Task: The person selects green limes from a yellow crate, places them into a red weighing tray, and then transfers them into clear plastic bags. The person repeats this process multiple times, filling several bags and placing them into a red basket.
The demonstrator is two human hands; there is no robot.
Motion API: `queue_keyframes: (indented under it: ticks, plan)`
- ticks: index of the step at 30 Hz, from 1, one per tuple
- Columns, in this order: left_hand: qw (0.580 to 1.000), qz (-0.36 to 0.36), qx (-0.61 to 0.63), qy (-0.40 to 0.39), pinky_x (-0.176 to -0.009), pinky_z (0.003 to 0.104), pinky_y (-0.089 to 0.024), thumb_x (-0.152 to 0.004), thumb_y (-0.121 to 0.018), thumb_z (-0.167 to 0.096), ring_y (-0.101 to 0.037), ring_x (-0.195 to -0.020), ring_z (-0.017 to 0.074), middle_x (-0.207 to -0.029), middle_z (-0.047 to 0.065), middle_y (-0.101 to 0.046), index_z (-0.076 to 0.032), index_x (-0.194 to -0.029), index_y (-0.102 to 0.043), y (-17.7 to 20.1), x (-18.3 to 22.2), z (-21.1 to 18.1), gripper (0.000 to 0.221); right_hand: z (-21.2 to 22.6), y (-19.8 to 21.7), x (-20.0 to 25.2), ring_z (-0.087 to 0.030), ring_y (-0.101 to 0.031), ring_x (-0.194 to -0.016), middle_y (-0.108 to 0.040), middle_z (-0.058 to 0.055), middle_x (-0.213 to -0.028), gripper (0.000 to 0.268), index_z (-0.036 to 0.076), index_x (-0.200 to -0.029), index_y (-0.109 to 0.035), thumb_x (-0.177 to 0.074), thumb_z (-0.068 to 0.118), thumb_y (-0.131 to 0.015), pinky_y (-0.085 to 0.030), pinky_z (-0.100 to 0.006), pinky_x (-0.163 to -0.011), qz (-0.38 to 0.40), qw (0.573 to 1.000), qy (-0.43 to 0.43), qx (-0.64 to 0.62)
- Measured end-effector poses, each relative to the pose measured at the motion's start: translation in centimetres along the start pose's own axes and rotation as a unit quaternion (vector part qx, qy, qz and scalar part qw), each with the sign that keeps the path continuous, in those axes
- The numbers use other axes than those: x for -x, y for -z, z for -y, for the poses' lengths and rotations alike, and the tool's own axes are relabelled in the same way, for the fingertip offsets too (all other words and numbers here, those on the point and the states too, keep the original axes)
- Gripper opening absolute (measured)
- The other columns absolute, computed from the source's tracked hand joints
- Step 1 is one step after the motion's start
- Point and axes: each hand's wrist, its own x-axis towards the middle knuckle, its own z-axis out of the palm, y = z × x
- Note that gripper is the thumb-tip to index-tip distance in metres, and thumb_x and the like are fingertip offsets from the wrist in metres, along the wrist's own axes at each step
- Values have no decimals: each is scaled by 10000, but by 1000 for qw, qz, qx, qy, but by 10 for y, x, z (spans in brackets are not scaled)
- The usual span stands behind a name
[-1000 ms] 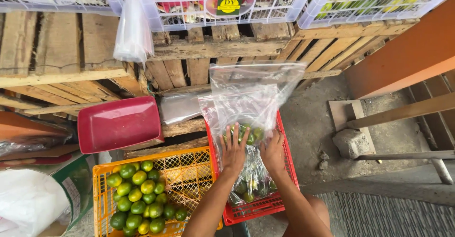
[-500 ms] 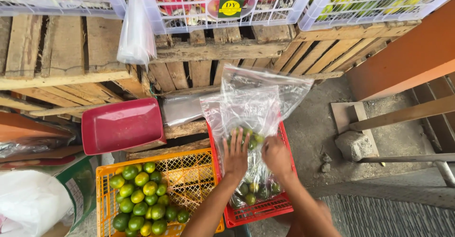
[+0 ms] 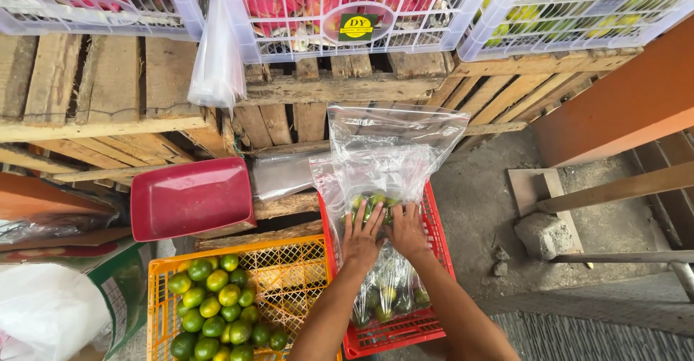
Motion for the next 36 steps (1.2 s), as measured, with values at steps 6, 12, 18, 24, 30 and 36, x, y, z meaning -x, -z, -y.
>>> queue_keyframes:
  ticks: [6,12,18,24,30,36]
  plan:
    - [998,-54,24,31,-1225,533,-94,-1064,-407,-534,97,-1595,349,-1748,25,135,-310,-1669,-9,-3,-11,1,758,5,25,1,-457,-569,-1142,-434,-160,-1178,541,159,-1115,-445,-768,317,-829,-553,-504,-946,42,991,-45,-115]
    - [989,-77,66,109,-1173,551,-160,-1004,-537,-564,103,-1601,342,-1746,132,133,-263,-1679,5,16,3,20,917,37,67,9,-478,-567,-1265,-351,-229,-1445,836,105,-1356,-412,-742,475,-844,-571,-580,-998,85,980,-146,-105]
    - [995,-74,49,48,-1192,555,-113,-1060,-434,-418,86,-1595,356,-1744,154,84,-221,-1675,-32,32,20,10,761,22,49,4,-475,-514,-1338,-383,-250,-1500,936,70,-1496,-332,-824,585,-730,-505,-595,-1053,146,968,-159,-126]
    - [999,-27,27,-35,-1244,523,-62,-1061,-445,-248,133,-1596,331,-1741,152,134,-120,-1667,-53,-1,40,-8,732,64,114,36,-453,-528,-1331,-486,-228,-1432,765,131,-1529,-383,-861,278,-724,-509,-558,-1026,83,981,-130,-121]
    - [977,-105,163,-94,-1276,523,13,-843,-530,211,38,-1575,320,-1719,131,-15,-38,-1587,-274,7,98,2,825,94,106,96,-419,-613,-1195,-610,-280,-1312,467,-50,-1345,-500,-887,-80,-583,-556,-490,-1060,-12,960,18,-280]
    - [954,-231,188,-42,-1212,622,-137,-1029,-583,-299,-42,-1562,354,-1707,126,-117,-215,-1570,-411,-73,175,60,574,156,144,150,-399,-452,-1401,-489,-216,-1498,544,32,-1450,-478,-1016,338,-592,-391,-590,-1161,116,929,26,-352]
